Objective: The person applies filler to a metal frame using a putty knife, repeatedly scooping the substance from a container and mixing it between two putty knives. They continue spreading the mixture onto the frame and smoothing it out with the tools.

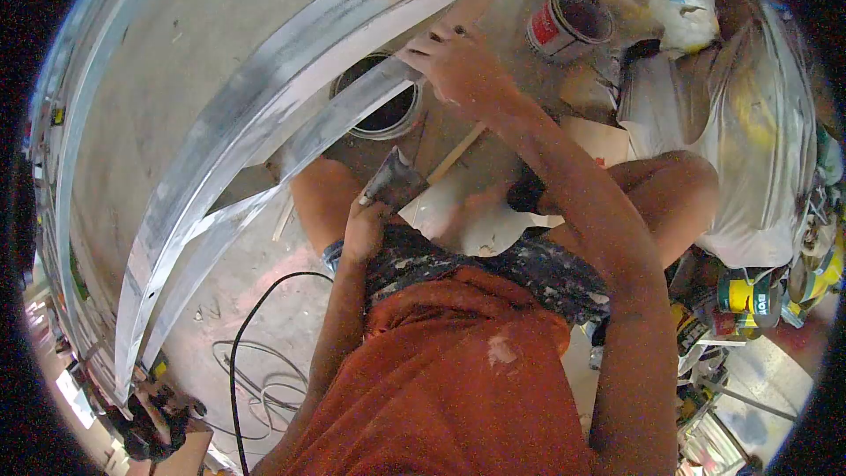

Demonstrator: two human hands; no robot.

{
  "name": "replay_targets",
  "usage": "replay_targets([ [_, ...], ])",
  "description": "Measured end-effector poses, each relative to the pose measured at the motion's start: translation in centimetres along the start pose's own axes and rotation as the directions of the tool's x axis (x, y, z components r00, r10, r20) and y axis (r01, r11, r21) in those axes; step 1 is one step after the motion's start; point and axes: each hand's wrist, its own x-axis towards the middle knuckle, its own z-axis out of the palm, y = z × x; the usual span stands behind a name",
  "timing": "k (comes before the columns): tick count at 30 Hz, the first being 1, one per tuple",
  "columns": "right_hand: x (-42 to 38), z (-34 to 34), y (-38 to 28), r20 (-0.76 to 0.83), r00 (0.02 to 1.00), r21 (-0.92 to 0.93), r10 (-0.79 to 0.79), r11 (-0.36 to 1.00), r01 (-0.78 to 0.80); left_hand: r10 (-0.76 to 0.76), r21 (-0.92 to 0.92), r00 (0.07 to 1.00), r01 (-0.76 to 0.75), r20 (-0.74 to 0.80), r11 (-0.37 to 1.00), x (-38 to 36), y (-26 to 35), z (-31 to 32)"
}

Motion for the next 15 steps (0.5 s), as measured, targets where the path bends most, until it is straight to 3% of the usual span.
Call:
replay_targets([
  [1,0.2,0.6,0.3,-0.103,0.993,-0.041,-0.054,0.998,0.05,0.015,0.004,1.0,-0.015,0.002,1.0,0.1,-0.1,-0.1],
  [5,-0.6,2.4,0.4,-0.101,0.994,-0.006,-0.036,0.999,0.035,0.097,0.078,0.995,-0.096,-0.007,0.992,-0.3,0.9,0.5],
  [7,-2.1,2.3,-0.2,0.016,0.999,0.051,0.045,0.998,-0.046,0.07,0.047,0.997,-0.069,-0.039,0.997,-0.6,1.3,1.0],
  [11,-4.4,1.1,0.0,0.003,1.0,-0.016,0.013,1.0,-0.013,-0.009,0.094,1.0,0.011,-0.022,0.995,0.1,0.5,0.0],
  [12,-4.9,0.9,0.5,0.098,0.995,-0.029,0.023,0.999,-0.02,-0.003,0.094,1.0,0.005,-0.017,0.996,1.1,-2.0,-1.9],
  [13,-5.3,0.8,0.5,0.194,0.98,-0.038,0.036,0.999,-0.029,0.142,0.279,0.987,-0.159,0.078,0.947,2.3,-6.1,-4.8],
  [14,-5.5,-0.3,0.1,0.193,0.98,-0.04,0.043,0.999,-0.036,0.26,0.436,0.945,-0.323,0.199,0.84,2.1,-4.7,-4.3],
  [15,-6.0,-1.6,-0.2,0.086,0.988,0.092,0.127,0.987,-0.135,0.117,0.103,0.98,-0.134,0.158,0.986,1.4,-4.0,-3.2],
])
